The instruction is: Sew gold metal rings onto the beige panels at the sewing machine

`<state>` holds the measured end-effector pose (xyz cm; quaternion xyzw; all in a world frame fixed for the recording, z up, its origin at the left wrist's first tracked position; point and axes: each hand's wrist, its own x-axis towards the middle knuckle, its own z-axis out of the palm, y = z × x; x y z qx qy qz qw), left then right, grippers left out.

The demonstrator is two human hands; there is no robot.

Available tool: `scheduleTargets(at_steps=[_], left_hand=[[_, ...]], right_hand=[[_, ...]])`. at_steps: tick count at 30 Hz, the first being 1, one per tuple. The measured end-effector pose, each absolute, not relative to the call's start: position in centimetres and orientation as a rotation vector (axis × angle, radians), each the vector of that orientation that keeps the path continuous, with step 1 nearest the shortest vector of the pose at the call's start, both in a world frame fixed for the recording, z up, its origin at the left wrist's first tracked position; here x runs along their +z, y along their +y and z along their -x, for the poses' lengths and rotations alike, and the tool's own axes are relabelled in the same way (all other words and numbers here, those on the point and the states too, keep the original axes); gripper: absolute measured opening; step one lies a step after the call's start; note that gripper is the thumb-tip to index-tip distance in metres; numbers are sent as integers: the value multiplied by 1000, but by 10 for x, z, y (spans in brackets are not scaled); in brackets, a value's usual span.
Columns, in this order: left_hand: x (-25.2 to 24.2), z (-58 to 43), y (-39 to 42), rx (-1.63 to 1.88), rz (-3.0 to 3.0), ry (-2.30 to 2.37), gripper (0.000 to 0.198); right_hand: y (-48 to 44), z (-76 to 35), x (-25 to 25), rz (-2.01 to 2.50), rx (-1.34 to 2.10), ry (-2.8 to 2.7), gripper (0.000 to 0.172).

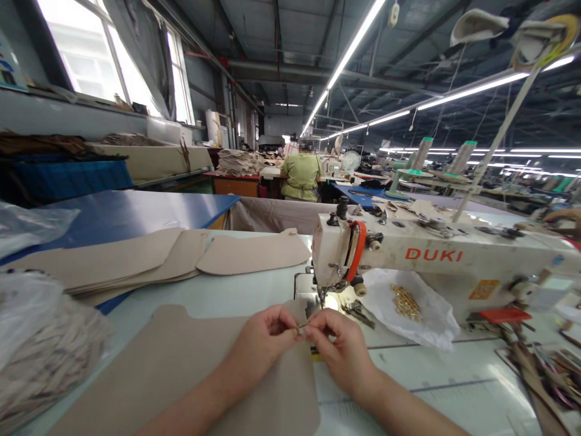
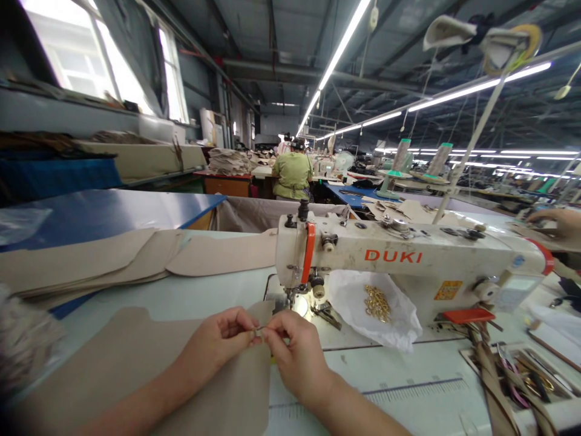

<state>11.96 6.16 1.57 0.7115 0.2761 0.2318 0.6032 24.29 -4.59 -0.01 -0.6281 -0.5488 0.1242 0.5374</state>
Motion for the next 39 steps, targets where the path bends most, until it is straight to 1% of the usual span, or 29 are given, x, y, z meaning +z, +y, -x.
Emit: scheduleTargets(at_steps=[7,11,13,16,19,22,24,27,32,34,39], left_hand=[[14,-119,61,538,-1608,547,17],[15,-118,58,593,-1676,550,16],[16,-116,56,626,-1724,575,14],[19,-114,54,664,-1792,603,10],[19,-113,53,673,-1825,601,7],[18,-113,53,656,-1821,577,8],[17,-114,54,656,-1769,552,8],[14,-115,58,603,-1688,524,15],[14,-115,63,433,-1803,555,18],[16,-114,62,442,-1844,550,19],[15,-111,60,501,-1924,536,18]], right_hand=[[-46,-240,1,1537,250,-1303,18],[-46,-239,0,1521,292,-1287,18],[-45,-239,-2,1503,380,-1230,18],[-43,-241,-6,1389,602,-1097,19],[-41,-243,-7,1258,785,-975,26],[-41,-243,-5,1268,852,-922,32],[-42,-242,-4,1283,859,-927,32],[-42,-242,-3,1275,862,-937,29],[-43,-243,-4,1287,861,-944,23],[-44,-244,-3,1327,807,-992,19],[-48,-243,-1,1479,533,-1141,8]])
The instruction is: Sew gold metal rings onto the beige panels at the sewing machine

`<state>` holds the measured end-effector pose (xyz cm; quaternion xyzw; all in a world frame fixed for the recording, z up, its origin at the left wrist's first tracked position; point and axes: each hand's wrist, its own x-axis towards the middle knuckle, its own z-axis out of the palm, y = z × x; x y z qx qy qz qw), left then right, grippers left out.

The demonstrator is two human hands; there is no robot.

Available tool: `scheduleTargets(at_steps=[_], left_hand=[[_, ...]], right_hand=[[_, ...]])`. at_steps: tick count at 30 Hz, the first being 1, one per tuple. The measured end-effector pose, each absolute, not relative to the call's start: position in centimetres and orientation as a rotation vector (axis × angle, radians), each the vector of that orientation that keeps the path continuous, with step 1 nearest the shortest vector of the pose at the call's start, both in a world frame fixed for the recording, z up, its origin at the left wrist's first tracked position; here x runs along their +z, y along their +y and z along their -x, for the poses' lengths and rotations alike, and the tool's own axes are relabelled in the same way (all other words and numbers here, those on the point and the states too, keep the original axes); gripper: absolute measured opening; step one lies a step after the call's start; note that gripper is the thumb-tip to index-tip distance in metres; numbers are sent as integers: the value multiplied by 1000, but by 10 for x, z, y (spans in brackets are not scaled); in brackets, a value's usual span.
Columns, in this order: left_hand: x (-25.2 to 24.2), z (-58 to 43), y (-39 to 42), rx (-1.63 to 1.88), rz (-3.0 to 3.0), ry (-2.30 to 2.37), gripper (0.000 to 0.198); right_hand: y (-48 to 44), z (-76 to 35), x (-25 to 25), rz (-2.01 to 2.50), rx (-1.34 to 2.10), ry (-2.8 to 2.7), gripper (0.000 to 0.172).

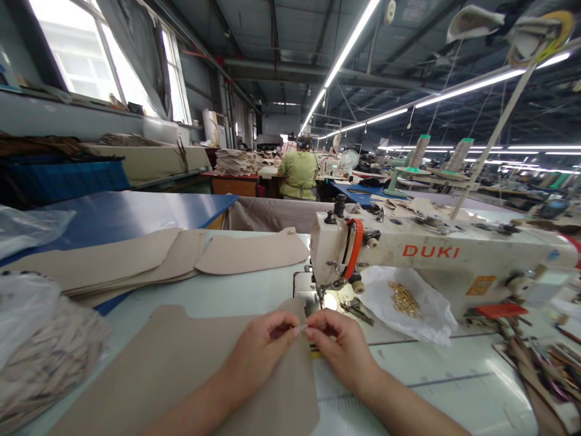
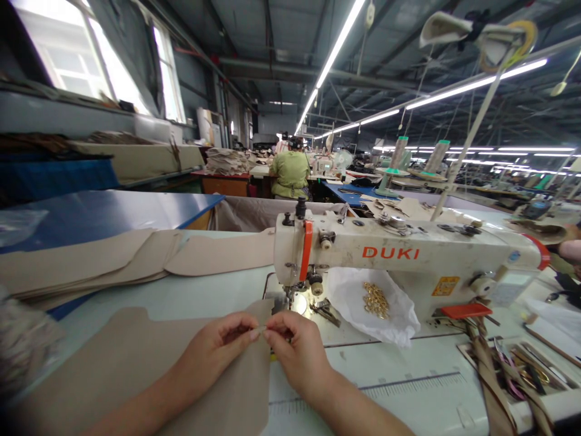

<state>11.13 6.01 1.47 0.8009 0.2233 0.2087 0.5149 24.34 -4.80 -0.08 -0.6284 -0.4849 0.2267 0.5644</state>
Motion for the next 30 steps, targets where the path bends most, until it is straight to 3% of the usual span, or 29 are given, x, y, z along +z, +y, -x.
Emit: scheduleTargets(at_steps=[26,30], left_hand=[[15,-114,64,472,-2195,551,15],[27,-117,76,503,-2441,581,33]], right_hand=[[-48,-245,-1,1616,521,-1204,13],[-46,-251,-5,1611,624,-1078,10]])
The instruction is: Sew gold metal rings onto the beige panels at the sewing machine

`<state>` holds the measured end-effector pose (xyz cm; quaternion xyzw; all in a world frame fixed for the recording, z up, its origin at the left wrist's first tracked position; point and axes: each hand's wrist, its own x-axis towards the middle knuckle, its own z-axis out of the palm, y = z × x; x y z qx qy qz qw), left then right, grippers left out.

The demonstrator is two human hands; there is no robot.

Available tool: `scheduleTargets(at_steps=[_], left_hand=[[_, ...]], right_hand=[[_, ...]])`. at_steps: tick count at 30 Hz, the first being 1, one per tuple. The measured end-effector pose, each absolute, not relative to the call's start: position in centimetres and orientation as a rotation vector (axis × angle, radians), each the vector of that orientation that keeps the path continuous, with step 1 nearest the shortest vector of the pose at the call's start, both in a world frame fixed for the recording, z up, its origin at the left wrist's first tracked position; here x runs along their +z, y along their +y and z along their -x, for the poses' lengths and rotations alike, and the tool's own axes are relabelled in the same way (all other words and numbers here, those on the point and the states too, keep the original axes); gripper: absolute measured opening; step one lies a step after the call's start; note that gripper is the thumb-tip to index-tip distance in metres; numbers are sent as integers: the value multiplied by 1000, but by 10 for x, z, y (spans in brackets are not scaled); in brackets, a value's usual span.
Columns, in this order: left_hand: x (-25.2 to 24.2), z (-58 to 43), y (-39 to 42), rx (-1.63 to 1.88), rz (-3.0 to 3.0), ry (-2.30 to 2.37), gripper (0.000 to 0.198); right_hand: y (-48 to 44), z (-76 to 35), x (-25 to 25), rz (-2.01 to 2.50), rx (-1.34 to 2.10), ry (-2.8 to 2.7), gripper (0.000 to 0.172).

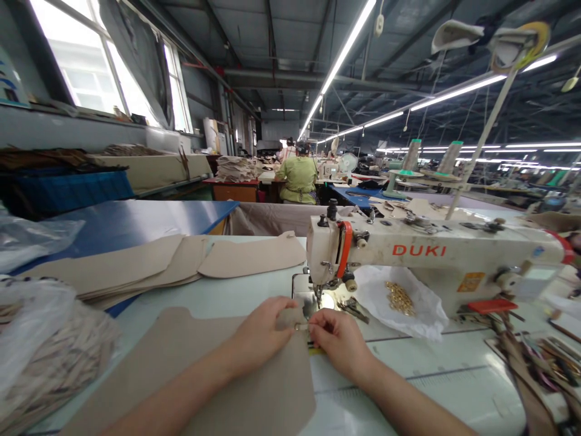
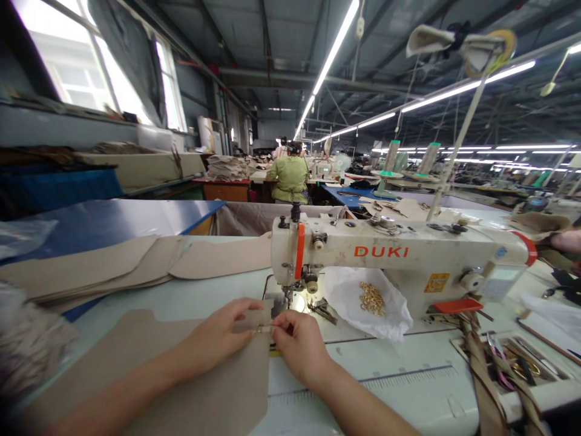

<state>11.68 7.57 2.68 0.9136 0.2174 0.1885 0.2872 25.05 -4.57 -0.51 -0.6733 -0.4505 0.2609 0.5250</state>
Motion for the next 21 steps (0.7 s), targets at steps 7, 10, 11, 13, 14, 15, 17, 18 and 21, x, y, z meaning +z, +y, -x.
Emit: scheduleTargets(at_steps=[7,10,11,13,14,15,17,18,21], left_hand=[[5,-113,81,659,-2701,445,28],[-3,-108,75,665,-2713,455,28],[-4,-107,74,674,-2715,462,28],[-5,-105,73,695,-2718,470,28],[-5,-105,73,701,-2719,470,28],[-6,-104,73,704,-2718,467,28],[-5,-104,73,724,-2712,459,27],[-5,-104,73,745,-2710,448,26],[-1,-108,72,813,-2716,353,17]], right_hand=[[-35,-256,3,1674,862,-857,11],[-27,-255,9,1719,947,-830,14],[-24,-255,11,1735,975,-824,15],[-19,-255,14,1765,1026,-817,17],[-17,-256,15,1777,1048,-815,17],[-15,-257,16,1788,1069,-814,17],[-12,-259,18,1804,1109,-820,18],[-11,-260,18,1811,1128,-826,18],[-10,-262,21,1828,1168,-845,17]])
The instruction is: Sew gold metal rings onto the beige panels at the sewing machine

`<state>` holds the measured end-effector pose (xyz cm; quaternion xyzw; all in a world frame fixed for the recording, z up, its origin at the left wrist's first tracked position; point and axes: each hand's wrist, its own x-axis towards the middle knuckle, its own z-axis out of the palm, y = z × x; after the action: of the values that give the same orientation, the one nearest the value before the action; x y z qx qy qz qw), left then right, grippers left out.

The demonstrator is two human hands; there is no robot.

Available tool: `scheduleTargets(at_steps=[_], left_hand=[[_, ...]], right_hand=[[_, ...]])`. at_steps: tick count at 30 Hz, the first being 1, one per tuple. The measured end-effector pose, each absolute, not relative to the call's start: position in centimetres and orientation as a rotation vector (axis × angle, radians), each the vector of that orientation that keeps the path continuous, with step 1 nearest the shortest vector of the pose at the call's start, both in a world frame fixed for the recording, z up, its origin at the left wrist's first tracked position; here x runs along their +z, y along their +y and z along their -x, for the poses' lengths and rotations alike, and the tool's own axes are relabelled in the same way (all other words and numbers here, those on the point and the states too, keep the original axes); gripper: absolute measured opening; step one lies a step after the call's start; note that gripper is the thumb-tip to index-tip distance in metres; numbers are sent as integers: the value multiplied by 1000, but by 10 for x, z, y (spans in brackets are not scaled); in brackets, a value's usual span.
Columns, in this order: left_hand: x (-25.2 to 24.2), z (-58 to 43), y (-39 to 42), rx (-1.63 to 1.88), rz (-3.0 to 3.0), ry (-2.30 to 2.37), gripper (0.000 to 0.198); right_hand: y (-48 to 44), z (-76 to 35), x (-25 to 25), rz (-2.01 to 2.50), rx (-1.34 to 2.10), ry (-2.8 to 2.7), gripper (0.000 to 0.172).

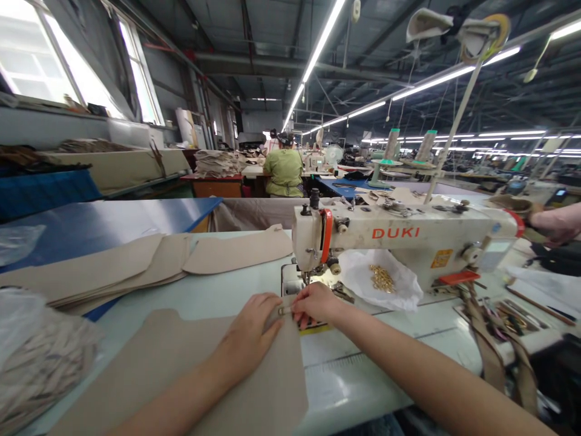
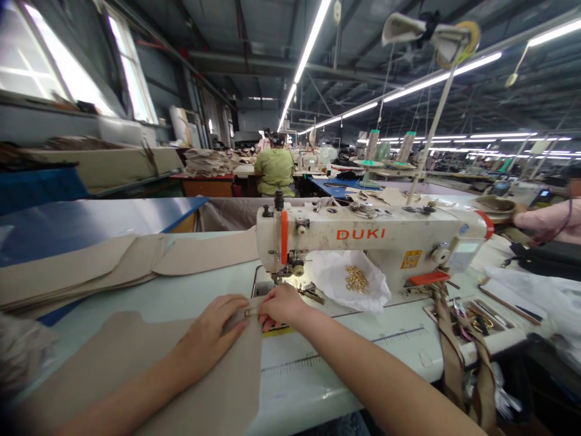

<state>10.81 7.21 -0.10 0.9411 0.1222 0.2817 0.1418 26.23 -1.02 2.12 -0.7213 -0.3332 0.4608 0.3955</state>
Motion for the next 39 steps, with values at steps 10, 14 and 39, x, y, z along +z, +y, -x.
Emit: scheduleTargets(at_steps=[10,14,39], left_hand=[[0,-128,67,846,-2875,121,23],[0,-131,66,829,-2856,176,20],[4,-133,70,769,-2828,241,17]], right_hand=[[-9,-261,27,1878,1162,-884,23],[-8,-263,27,1904,1153,-926,24],[-78,-258,13,1736,-253,-2223,14]])
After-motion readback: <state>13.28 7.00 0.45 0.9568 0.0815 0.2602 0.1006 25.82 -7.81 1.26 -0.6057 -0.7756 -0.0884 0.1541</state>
